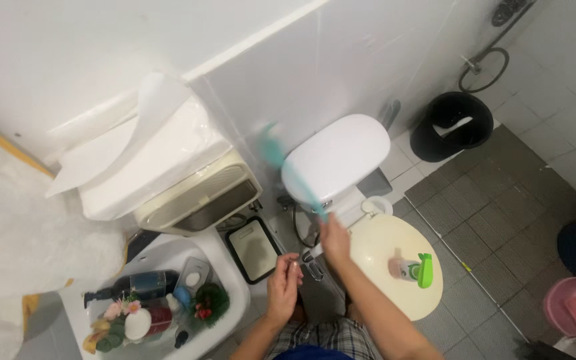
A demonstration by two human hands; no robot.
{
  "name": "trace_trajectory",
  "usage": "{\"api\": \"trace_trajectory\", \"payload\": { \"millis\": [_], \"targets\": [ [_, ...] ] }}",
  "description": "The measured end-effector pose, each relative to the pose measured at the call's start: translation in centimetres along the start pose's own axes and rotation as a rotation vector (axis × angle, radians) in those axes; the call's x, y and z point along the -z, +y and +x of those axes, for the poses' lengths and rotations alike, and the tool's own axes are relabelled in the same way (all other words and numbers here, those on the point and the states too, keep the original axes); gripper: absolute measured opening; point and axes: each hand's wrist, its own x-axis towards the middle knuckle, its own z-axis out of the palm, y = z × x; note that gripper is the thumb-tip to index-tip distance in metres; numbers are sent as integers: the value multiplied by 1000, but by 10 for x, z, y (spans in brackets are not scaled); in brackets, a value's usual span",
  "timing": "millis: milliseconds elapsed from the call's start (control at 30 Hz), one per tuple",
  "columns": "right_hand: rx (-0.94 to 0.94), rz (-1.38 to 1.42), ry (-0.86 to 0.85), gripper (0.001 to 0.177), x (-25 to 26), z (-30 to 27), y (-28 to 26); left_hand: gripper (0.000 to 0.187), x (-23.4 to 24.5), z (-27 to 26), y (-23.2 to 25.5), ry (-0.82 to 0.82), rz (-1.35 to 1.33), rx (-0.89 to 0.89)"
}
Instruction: The person cleans a bathroom sink and toilet. They spray the sink with a cleaning solution, scrub it with a brush, rinse it, and then clean the toilet tank and seat with the same brush. They also move decorative items and toiletries to access surfaces.
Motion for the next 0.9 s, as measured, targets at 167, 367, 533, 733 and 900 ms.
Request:
{"api": "trace_trajectory", "payload": {
  "millis": [167,367,533,733,900],
  "targets": [
    [-309,197,153,29,17,76,23,25,5,-10,-12,64,37,24],
    [48,143,93,28,-21,1,-14,25,-24,-11,-8,-3,88,21],
    [-382,160,-101,36,-8,16,3,26,-12,-6,-4,15,25,-11],
    [-295,315,240,29,19,132,-6,26,-13,-8,-9,45,15,-9],
    [-101,275,-50,27,-12,-2,-36,27,-21,-12,-9,9,24,-18]
  ]
}}
